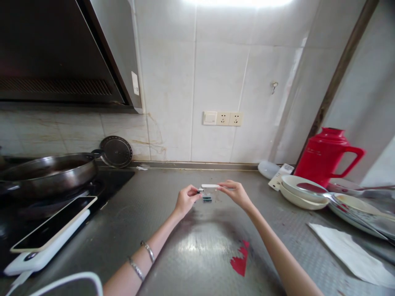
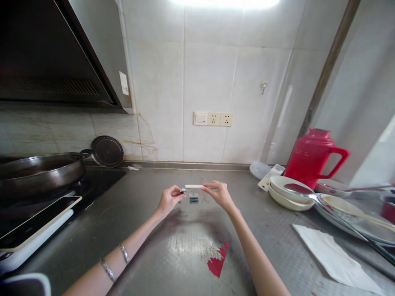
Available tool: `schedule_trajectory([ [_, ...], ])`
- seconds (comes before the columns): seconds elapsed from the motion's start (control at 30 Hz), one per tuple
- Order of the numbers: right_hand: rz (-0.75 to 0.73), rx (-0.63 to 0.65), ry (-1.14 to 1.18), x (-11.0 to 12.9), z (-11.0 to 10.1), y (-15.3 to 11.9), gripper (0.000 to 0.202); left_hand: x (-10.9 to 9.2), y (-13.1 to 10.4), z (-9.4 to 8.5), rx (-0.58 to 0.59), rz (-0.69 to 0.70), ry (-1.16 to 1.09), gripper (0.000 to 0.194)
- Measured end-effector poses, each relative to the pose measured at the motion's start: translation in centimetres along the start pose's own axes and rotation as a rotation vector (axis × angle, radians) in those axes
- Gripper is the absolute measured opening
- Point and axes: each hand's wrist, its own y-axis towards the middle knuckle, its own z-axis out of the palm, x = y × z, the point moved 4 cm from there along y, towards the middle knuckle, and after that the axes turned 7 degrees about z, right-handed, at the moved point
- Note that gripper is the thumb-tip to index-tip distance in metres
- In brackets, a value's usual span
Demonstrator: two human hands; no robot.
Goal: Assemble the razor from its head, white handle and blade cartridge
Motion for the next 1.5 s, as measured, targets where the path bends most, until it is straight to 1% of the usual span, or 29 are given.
schedule_trajectory([
  [0.07, 0.005, -0.013, 0.0, -0.1, -0.1, 0.0, 0.032, 0.0, 0.0, 0.0, 0.002, 0.003, 0.005, 0.019],
  [0.23, -0.038, 0.048, -0.008, 0.6, 0.5, 0.0, 0.033, 0.3, 0.1, -0.2, -0.002, 0.017, 0.005, 0.018],
  [0.4, 0.014, -0.001, -0.086, 0.1, 0.3, -0.1, 0.036, 0.5, 0.2, -0.3, 0.0, 0.022, 0.01, 0.017],
  [0.57, -0.004, 0.08, -0.008, 0.6, 0.9, -0.2, 0.036, 0.6, 0.3, -0.3, -0.003, 0.022, 0.018, 0.017],
  [0.63, 0.028, 0.064, -0.014, -0.2, 1.0, -0.2, 0.036, 0.5, 0.2, -0.3, -0.006, 0.016, 0.026, 0.018],
  [0.77, 0.115, -0.032, -0.009, -2.5, 0.6, 0.0, 0.038, 0.1, 0.2, -0.2, -0.015, 0.002, 0.011, 0.02],
  [0.83, 0.154, -0.055, 0.036, -3.1, 0.6, 0.0, 0.042, -0.1, 0.1, -0.3, -0.026, -0.007, -0.013, 0.021],
  [0.9, 0.19, -0.057, 0.07, -3.2, 0.8, 0.0, 0.047, -0.2, 0.1, -0.3, -0.045, -0.011, -0.036, 0.021],
  [1.0, 0.236, -0.051, 0.137, -3.0, 1.6, -0.1, 0.051, -0.1, 0.0, -0.4, -0.067, -0.024, -0.046, 0.022],
  [1.07, 0.289, -0.047, 0.224, -2.8, 2.3, -0.1, 0.054, 0.1, 0.0, -0.5, -0.091, -0.035, -0.025, 0.021],
  [1.2, 0.431, -0.006, 0.451, -2.0, 4.3, -0.5, 0.058, 0.1, -0.1, -1.2, -0.255, 0.024, 0.111, 0.017],
  [1.27, 0.475, 0.036, 0.565, -1.3, 5.3, -0.7, 0.058, -0.1, -0.2, -1.4, -0.295, 0.053, 0.19, 0.02],
  [1.37, 0.522, 0.068, 0.685, -0.4, 6.3, -1.1, 0.057, 0.0, -0.2, -1.3, -0.266, 0.033, 0.195, 0.029],
  [1.5, 0.629, 0.042, 0.78, 0.5, 6.7, -1.3, 0.056, 0.7, -0.2, -0.9, -0.226, -0.042, 0.029, 0.036],
])
